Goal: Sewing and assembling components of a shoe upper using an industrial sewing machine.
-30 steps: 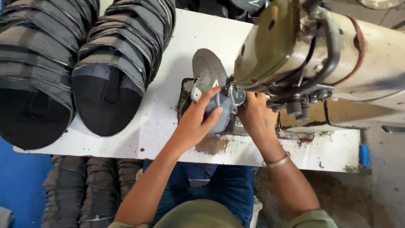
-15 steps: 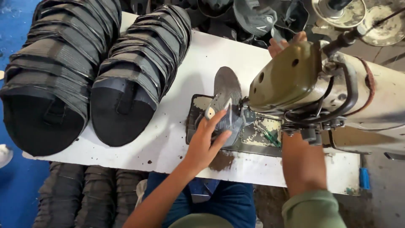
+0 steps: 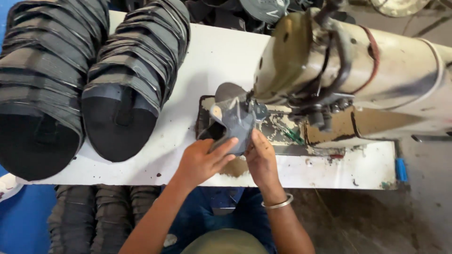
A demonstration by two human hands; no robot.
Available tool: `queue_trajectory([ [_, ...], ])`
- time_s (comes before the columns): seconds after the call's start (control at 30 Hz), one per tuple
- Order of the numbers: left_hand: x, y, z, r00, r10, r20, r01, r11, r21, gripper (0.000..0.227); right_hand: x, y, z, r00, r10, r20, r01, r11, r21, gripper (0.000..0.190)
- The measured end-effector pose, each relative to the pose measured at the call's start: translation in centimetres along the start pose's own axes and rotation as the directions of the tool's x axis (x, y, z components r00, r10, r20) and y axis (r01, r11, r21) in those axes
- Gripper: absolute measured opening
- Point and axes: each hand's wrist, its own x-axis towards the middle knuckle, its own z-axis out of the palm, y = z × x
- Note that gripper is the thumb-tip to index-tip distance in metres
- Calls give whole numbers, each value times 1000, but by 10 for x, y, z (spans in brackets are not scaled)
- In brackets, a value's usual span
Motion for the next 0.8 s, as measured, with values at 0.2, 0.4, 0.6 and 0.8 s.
queue_trajectory([
  [0.2, 4, 20, -8, 949, -314, 30, 309, 907, -286, 46, -13, -36, 56, 998, 21, 60, -23, 1000, 17, 38],
  [0.4, 26, 30, -18, 868, -472, 153, 489, 763, -423, 53, -14, -51, 64, 997, 57, 49, -56, 998, -25, 44],
  [0.6, 42, 37, -18, 851, -510, 127, 508, 738, -444, 54, -1, -43, 52, 997, 22, 73, -24, 999, 21, 26],
  [0.8, 56, 35, -13, 839, -534, 102, 518, 729, -448, 52, -3, -38, 49, 999, 16, 30, -16, 1000, -13, 23],
])
